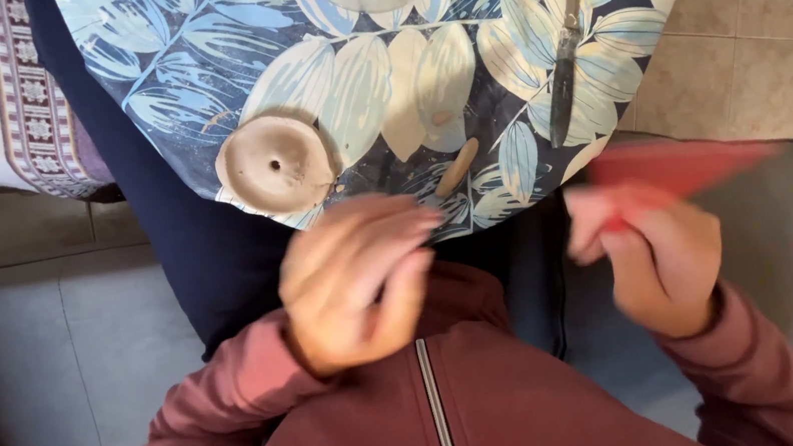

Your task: Sculpting a small object by rolling, smoothing, and shaping clay pieces on a table.

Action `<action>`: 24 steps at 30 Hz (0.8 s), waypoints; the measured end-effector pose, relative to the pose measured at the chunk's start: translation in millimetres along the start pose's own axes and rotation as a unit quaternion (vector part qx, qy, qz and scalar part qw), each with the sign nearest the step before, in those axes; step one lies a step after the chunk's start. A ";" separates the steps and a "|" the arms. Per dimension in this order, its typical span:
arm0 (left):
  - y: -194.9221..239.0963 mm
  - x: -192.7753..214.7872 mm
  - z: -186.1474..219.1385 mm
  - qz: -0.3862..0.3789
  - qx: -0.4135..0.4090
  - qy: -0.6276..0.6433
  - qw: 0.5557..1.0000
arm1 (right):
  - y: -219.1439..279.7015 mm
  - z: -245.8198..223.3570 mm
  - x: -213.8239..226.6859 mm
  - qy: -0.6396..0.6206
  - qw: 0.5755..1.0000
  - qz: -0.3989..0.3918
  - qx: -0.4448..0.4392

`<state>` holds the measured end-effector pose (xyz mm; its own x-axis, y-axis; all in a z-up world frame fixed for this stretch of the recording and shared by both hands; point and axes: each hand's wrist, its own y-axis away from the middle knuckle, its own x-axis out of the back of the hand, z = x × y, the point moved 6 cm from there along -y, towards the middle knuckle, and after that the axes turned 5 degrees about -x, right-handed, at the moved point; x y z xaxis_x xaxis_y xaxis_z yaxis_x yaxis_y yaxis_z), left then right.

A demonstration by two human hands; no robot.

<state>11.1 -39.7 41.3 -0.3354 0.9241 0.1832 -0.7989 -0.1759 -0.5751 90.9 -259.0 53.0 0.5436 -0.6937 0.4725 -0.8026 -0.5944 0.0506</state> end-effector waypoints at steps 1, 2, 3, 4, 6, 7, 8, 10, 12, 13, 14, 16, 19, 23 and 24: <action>-2.3 6.1 3.0 -0.007 -0.047 -0.100 0.994 | -4.9 -5.5 2.2 0.115 0.993 0.018 0.022; -3.7 10.9 6.1 -0.016 -0.093 -0.197 0.976 | -8.1 -10.8 3.5 0.227 0.972 0.036 0.041; -6.1 5.6 2.2 -0.019 -0.093 -0.195 0.976 | -2.6 -2.9 0.7 0.227 0.972 0.038 0.038; -8.1 -4.0 -5.8 -0.066 -0.065 -0.205 0.974 | 2.0 5.1 -1.1 0.271 0.960 0.053 0.034; -9.4 -15.7 -18.0 -0.111 -0.037 -0.216 0.969 | 7.9 11.6 -5.8 0.314 0.947 0.067 0.030; -8.1 -25.1 -17.2 -0.156 -0.099 -0.280 0.942 | 9.5 8.2 -9.3 0.356 0.930 0.070 0.050; -5.0 -34.8 -16.8 -0.201 -0.163 -0.339 0.905 | 13.4 4.7 -13.5 0.397 0.912 0.075 0.066; -13.7 -32.7 -20.8 -0.217 -0.159 -0.334 0.903 | 10.8 1.6 -23.5 0.399 0.908 0.091 0.090; -16.5 -30.2 -20.1 -0.230 -0.162 -0.331 0.901 | 11.4 -1.2 -26.9 0.404 0.900 0.112 0.118; -14.8 -28.0 -20.1 -0.239 -0.154 -0.333 0.899 | 11.2 1.1 -27.1 0.399 0.903 0.108 0.115; -10.0 -25.7 -19.3 -0.250 -0.140 -0.334 0.898 | 13.0 3.4 -27.9 0.392 0.908 0.097 0.110; 3.5 -30.8 -17.0 -0.257 -0.130 -0.332 0.898 | 11.7 8.2 -31.6 0.376 0.916 0.094 0.106; 15.2 -37.7 -22.0 -0.275 -0.100 -0.301 0.908 | 15.8 26.3 -36.4 0.376 0.919 0.088 0.083; 4.8 -46.0 -28.0 -0.274 -0.083 -0.234 0.929 | 16.8 45.7 -33.5 0.434 0.895 0.083 0.057; 3.6 -47.4 -29.3 -0.277 -0.082 -0.233 0.929 | 14.8 46.1 -31.3 0.433 0.896 0.083 0.054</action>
<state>38.8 -74.2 7.2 -0.1060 0.6036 0.7902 -0.8390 0.3722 -0.3968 73.3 -264.8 -1.6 -0.0132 -0.2293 0.9733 -0.8012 -0.5800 -0.1475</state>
